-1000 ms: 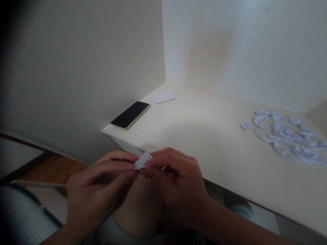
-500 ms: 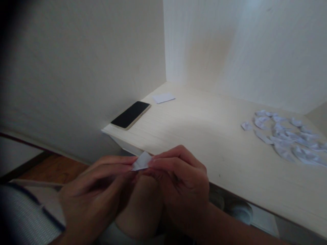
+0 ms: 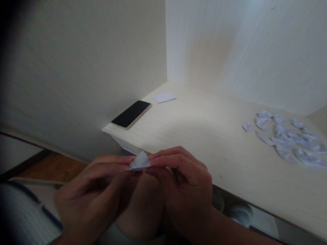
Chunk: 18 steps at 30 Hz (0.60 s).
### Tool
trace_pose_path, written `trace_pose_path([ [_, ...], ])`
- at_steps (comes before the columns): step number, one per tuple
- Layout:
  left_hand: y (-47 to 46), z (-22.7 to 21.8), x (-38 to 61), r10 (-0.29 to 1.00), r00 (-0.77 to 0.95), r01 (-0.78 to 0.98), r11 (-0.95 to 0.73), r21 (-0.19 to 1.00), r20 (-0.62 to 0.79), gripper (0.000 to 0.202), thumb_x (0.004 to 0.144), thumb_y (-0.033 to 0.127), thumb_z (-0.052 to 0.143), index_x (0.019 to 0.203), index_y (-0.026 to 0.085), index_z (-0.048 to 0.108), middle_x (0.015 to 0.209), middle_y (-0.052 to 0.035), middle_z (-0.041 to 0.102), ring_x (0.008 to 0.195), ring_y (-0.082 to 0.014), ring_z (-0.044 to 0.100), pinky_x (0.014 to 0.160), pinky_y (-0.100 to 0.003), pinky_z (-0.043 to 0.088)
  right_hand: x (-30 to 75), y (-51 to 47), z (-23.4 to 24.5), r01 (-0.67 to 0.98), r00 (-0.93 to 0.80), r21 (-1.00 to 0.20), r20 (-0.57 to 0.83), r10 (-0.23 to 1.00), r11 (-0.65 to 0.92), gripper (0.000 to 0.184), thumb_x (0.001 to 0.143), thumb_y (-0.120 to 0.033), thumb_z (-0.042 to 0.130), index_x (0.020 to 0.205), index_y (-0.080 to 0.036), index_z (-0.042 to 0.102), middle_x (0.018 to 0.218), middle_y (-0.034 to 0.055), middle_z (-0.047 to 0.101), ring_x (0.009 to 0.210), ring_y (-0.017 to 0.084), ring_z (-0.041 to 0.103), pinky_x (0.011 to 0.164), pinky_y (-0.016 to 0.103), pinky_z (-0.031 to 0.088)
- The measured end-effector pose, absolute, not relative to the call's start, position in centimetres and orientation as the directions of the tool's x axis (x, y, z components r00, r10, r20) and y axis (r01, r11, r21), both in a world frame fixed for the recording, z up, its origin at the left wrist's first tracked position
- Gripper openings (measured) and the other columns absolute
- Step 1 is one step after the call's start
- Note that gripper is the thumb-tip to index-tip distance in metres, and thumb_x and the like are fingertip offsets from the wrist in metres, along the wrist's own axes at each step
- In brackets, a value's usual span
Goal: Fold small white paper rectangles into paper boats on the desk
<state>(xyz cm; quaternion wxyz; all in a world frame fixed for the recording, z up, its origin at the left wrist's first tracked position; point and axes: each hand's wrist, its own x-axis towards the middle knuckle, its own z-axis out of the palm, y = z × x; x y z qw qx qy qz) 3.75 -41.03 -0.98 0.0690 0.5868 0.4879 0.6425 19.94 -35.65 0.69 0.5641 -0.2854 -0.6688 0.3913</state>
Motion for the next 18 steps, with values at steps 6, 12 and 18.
trace_pose_path([
  [6,-41.3,-0.3,3.8,0.615,-0.256,0.561,-0.534,0.633,0.746,0.026,0.082,-0.001,0.069,0.087,0.024,0.075,0.092,0.0032,0.079,0.076,-0.0112,0.074,0.07,-0.022,0.065,20.4,-35.8,1.6,-0.1,-0.217,-0.828,0.559,0.8,0.551,0.027,0.084,0.001,0.072,0.088,-0.024,0.079,0.089,-0.002,0.081,0.084,0.011,0.076,0.075,0.019,0.062],
  [12,-41.7,0.2,3.5,0.613,-0.209,0.542,-0.576,0.612,0.762,0.023,0.082,0.002,0.071,0.088,0.024,0.073,0.093,0.0019,0.079,0.075,-0.0121,0.074,0.062,-0.021,0.065,20.6,-35.9,2.4,-0.212,-0.279,-0.846,0.533,0.799,0.49,0.031,0.082,0.001,0.075,0.096,-0.027,0.081,0.092,-0.0009,0.082,0.084,0.013,0.078,0.074,0.021,0.065],
  [18,-42.3,0.7,2.7,0.621,-0.127,0.568,-0.594,0.57,0.773,0.014,0.089,0.014,0.072,0.08,0.024,0.07,0.086,0.0041,0.078,0.065,-0.0086,0.072,0.051,-0.016,0.061,21.2,-35.7,3.2,-0.3,-0.38,-0.903,0.409,0.83,0.308,0.037,0.079,0.001,0.079,0.094,-0.032,0.082,0.087,-0.0027,0.082,0.078,0.014,0.079,0.068,0.02,0.066],
])
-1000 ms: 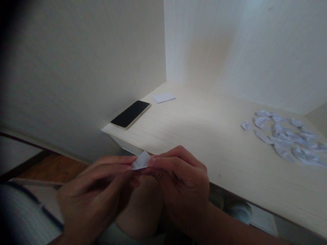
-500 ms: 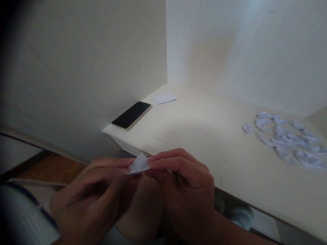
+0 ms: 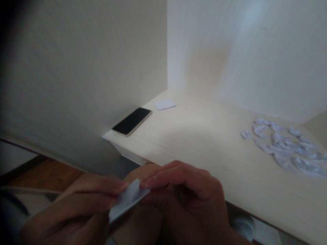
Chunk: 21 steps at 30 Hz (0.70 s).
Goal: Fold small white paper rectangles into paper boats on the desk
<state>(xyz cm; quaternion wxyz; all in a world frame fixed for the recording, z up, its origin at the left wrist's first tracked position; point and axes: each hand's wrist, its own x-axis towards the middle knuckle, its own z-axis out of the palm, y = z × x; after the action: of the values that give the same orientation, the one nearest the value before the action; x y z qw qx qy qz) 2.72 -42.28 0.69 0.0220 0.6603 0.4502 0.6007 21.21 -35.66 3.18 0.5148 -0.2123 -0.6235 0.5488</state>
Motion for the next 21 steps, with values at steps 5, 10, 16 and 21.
trace_pose_path([
  [5,-42.4,0.8,2.9,0.615,-0.101,0.593,-0.594,0.544,0.782,0.013,0.087,0.012,0.074,0.083,0.024,0.071,0.09,0.004,0.08,0.066,-0.0087,0.074,0.052,-0.014,0.062,21.8,-35.6,3.7,-0.232,-0.427,-0.93,0.361,0.829,0.285,0.031,0.081,-0.004,0.08,0.095,-0.033,0.082,0.085,-0.0024,0.083,0.077,0.014,0.079,0.069,0.02,0.066],
  [10,-42.5,-0.7,3.6,0.527,-0.205,0.555,-0.632,0.542,0.825,0.015,0.081,0.011,0.08,0.087,0.022,0.073,0.098,0.0048,0.08,0.073,-0.009,0.075,0.062,-0.014,0.066,21.9,-35.6,4.2,-0.174,-0.446,-0.91,0.413,0.795,0.375,0.035,0.08,-0.001,0.077,0.097,-0.031,0.08,0.087,-0.0011,0.082,0.077,0.015,0.079,0.068,0.022,0.065],
  [16,-42.3,-1.1,4.1,0.537,-0.249,0.56,-0.599,0.572,0.806,0.018,0.082,0.009,0.078,0.086,0.025,0.074,0.098,0.0045,0.081,0.072,-0.0105,0.074,0.058,-0.019,0.067,21.8,-35.5,4.6,-0.159,-0.449,-0.899,0.433,0.782,0.407,0.033,0.077,0.003,0.074,0.092,-0.025,0.079,0.089,0.0012,0.078,0.078,0.014,0.076,0.066,0.021,0.063],
  [21,-42.2,-0.9,4.4,0.514,-0.285,0.56,-0.596,0.575,0.809,0.012,0.085,0.017,0.08,0.083,0.027,0.072,0.094,0.007,0.08,0.07,-0.0087,0.072,0.056,-0.017,0.065,22.4,-35.4,4.6,-0.123,-0.513,-0.911,0.398,0.76,0.394,0.029,0.078,0.001,0.075,0.091,-0.024,0.081,0.094,0.0028,0.078,0.081,0.015,0.077,0.071,0.022,0.064],
])
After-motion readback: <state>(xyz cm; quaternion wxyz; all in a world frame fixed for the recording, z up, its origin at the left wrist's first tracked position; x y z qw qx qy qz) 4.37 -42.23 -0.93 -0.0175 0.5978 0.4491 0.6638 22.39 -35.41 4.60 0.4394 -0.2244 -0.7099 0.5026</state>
